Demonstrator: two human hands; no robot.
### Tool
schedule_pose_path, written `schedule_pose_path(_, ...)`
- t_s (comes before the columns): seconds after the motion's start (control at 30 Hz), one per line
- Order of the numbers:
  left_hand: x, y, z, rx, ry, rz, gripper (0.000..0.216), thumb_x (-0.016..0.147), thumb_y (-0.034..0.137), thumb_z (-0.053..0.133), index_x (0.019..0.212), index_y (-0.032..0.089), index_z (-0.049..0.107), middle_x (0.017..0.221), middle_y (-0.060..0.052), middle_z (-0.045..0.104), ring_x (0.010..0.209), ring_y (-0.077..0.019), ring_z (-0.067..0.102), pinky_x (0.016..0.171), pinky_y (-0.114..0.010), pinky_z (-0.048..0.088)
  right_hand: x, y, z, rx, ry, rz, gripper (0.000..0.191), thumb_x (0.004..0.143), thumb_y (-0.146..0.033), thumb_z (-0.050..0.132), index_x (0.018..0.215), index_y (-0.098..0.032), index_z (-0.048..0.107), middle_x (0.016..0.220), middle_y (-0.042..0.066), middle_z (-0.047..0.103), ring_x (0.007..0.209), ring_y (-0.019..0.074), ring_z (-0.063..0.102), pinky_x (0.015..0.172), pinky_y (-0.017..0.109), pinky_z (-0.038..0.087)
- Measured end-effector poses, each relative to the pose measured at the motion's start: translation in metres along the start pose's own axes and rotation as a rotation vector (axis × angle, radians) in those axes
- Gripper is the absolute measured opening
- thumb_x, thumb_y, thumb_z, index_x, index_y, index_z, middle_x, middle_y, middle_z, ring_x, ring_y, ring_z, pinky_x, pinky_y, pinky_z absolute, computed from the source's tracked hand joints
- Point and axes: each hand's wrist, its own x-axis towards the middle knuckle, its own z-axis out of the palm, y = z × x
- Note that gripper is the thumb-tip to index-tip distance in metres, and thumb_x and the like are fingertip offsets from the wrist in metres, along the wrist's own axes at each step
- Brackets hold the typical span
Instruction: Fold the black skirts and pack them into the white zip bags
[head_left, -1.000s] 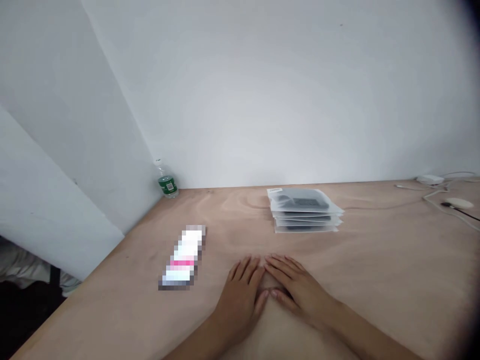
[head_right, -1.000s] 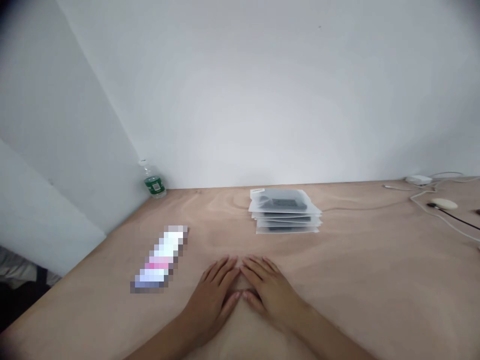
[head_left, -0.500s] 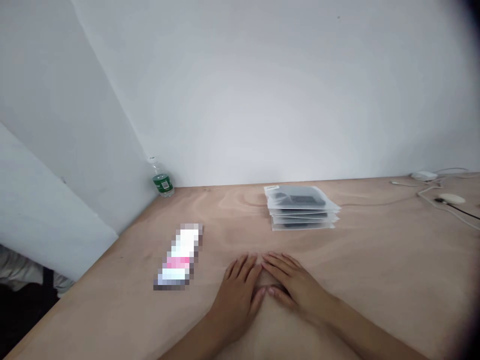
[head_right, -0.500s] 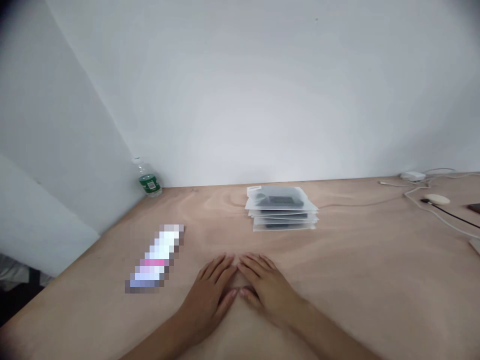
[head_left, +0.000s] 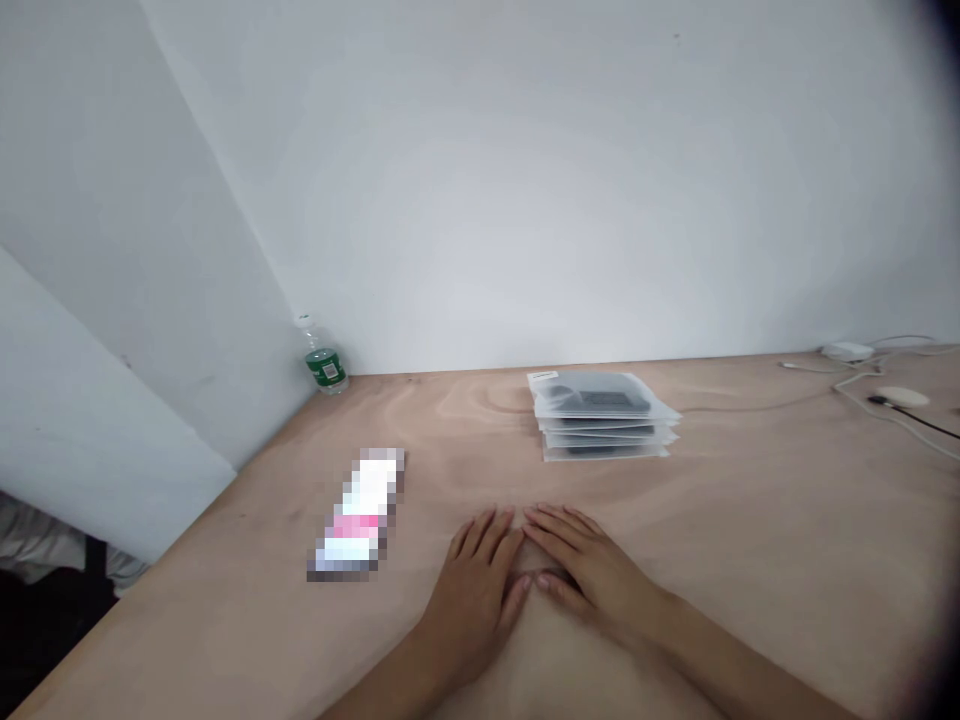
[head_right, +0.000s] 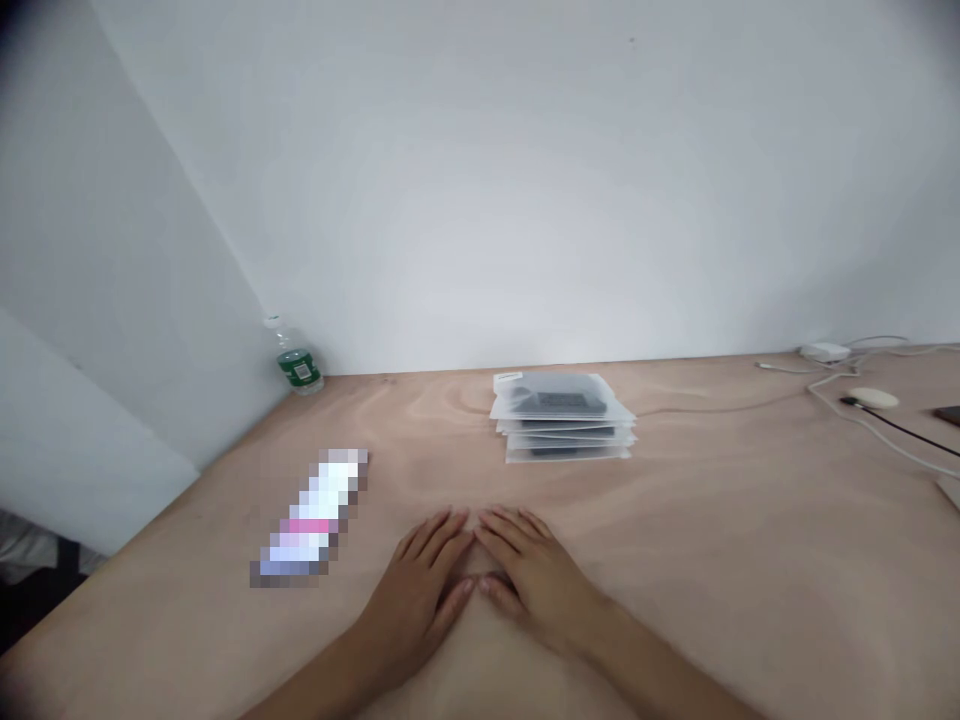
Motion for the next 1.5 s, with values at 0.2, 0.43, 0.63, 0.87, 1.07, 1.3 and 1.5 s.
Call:
schedule_pose_path(0.2, 0.0004, 0.0005, -0.0004, -0.004, -0.002, -0.008, 0.041, 0.089, 0.034, 0.039, 0.128, 0.021, 0.042, 0.139, -0.007, 0.040, 0.128, -0.0260, 0.033, 0.103, -0.049, 0.032, 0.0004, -0.0012, -0.0013, 0.001, -0.004, 0.006, 0.053, 0.089, -0.041, 0.039, 0.138, -0.023, 0.031, 0.142, 0.003, 0.035, 0.131, 0.0194, 0.028, 0.109, 0.042, 0.023)
schedule_pose_path(0.43, 0.0003, -0.0001, -0.0009, -0.007, 0.000, -0.007, 0.042, 0.089, 0.035, 0.038, 0.128, 0.020, 0.041, 0.140, -0.007, 0.040, 0.128, -0.0261, 0.032, 0.103, -0.049, 0.031, -0.0002, -0.0006, -0.0009, 0.000, -0.005, 0.007, 0.052, 0.089, -0.042, 0.039, 0.137, -0.022, 0.033, 0.142, 0.003, 0.035, 0.131, 0.0192, 0.028, 0.109, 0.042, 0.022)
schedule_pose_path(0.63, 0.0001, 0.0000, -0.0003, -0.025, 0.045, 0.004, 0.041, 0.088, 0.033, 0.041, 0.128, 0.022, 0.042, 0.138, -0.008, 0.042, 0.127, -0.0258, 0.034, 0.102, -0.049, 0.032, -0.0005, -0.0013, -0.0016, 0.011, 0.012, 0.002, 0.052, 0.088, -0.040, 0.040, 0.137, -0.023, 0.033, 0.142, 0.004, 0.036, 0.131, 0.0199, 0.029, 0.108, 0.042, 0.023)
schedule_pose_path(0.87, -0.0005, 0.0001, -0.0003, -0.015, 0.036, -0.001, 0.041, 0.088, 0.032, 0.042, 0.127, 0.022, 0.043, 0.138, -0.008, 0.042, 0.127, -0.0259, 0.035, 0.102, -0.049, 0.033, -0.0005, 0.0000, -0.0001, 0.011, 0.015, -0.001, 0.053, 0.088, -0.041, 0.041, 0.137, -0.023, 0.033, 0.141, 0.005, 0.036, 0.130, 0.0201, 0.030, 0.108, 0.042, 0.023)
schedule_pose_path(1.07, 0.0000, 0.0000, 0.0001, -0.014, 0.050, 0.004, 0.041, 0.087, 0.033, 0.043, 0.126, 0.021, 0.044, 0.138, -0.008, 0.042, 0.127, -0.0258, 0.035, 0.102, -0.049, 0.034, 0.0000, 0.0002, -0.0002, 0.018, 0.021, -0.006, 0.053, 0.088, -0.042, 0.041, 0.136, -0.023, 0.034, 0.141, 0.005, 0.037, 0.130, 0.0201, 0.030, 0.108, 0.042, 0.024)
schedule_pose_path(1.3, 0.0003, -0.0010, 0.0008, -0.008, 0.046, 0.007, 0.042, 0.088, 0.034, 0.041, 0.128, 0.022, 0.042, 0.138, -0.007, 0.042, 0.127, -0.0255, 0.035, 0.102, -0.048, 0.033, -0.0001, -0.0004, -0.0018, 0.017, 0.010, -0.005, 0.052, 0.088, -0.040, 0.041, 0.137, -0.023, 0.033, 0.141, 0.004, 0.037, 0.130, 0.0201, 0.030, 0.108, 0.042, 0.023)
schedule_pose_path(1.5, -0.0010, -0.0007, -0.0006, -0.010, 0.059, 0.015, 0.042, 0.088, 0.033, 0.042, 0.128, 0.022, 0.042, 0.137, -0.007, 0.043, 0.127, -0.0250, 0.035, 0.101, -0.047, 0.034, 0.0005, 0.0003, 0.0001, 0.025, 0.008, -0.003, 0.052, 0.087, -0.041, 0.041, 0.136, -0.024, 0.034, 0.141, 0.005, 0.037, 0.130, 0.0207, 0.030, 0.107, 0.043, 0.024)
